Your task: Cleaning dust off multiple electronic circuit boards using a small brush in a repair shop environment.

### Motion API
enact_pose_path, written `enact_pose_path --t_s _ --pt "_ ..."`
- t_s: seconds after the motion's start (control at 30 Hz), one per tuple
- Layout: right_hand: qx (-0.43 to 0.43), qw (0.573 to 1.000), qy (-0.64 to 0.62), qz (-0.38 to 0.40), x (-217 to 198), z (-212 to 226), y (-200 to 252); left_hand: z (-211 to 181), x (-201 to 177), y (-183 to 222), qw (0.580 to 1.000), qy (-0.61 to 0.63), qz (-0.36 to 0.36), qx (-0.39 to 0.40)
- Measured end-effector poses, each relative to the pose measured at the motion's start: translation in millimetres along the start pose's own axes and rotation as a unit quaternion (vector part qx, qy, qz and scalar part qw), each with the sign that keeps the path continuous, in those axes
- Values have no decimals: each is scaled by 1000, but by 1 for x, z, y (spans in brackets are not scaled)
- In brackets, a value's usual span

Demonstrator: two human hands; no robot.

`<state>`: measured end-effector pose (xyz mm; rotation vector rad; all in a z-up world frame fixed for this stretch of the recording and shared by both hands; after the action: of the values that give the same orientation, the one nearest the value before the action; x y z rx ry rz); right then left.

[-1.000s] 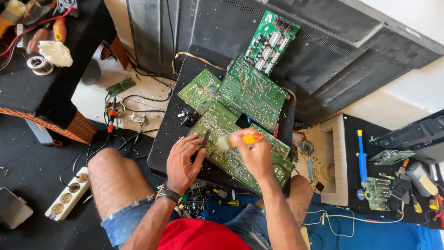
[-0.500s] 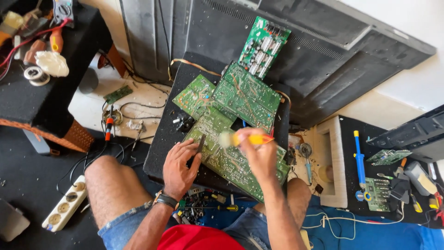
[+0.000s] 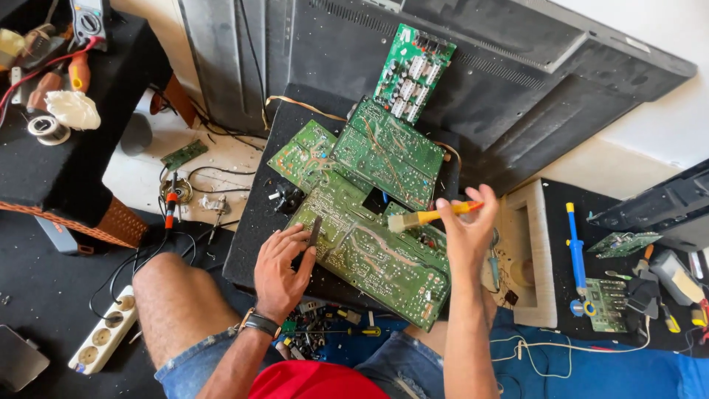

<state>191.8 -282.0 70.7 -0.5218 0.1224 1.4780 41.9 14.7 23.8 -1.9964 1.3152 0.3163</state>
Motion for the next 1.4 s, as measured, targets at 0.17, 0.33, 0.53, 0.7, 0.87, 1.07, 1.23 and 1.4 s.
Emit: enact_pose_path --t_s 0.17,0.33,0.53,0.7,0.87,1.07,1.23,1.4 --pt "95 985 143 -23 -17 -10 32 -1 -1 0 999 35 8 -22" --pt "25 992 124 -5 -7 51 81 -18 -13 -6 988 131 11 -76" --pt "-45 972 -56 224 47 68 105 -79 10 -6 988 124 95 2" --pt "33 968 -108 225 61 62 110 -86 28 2 978 105 180 -10" --pt "129 948 -230 180 53 11 101 -77 1 -11 992 70 106 1" --pt "59 979 -65 186 70 9 99 -18 -9 1 992 -96 71 29" --pt "20 984 65 162 78 -16 104 -19 -5 0 986 -145 82 18" --pt "-19 984 13 179 83 -59 104 -18 -2 -2 983 -135 125 -22"
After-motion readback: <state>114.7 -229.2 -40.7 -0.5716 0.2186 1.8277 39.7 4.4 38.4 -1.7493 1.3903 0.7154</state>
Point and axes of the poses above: each hand's wrist, its own y-axis away from the middle knuckle, its own x-axis out of the palm, z = x × y, the point moved 5 cm from there along -y, towards the middle knuckle, and after that the axes turned 10 degrees about z, right-handed, at the moved point
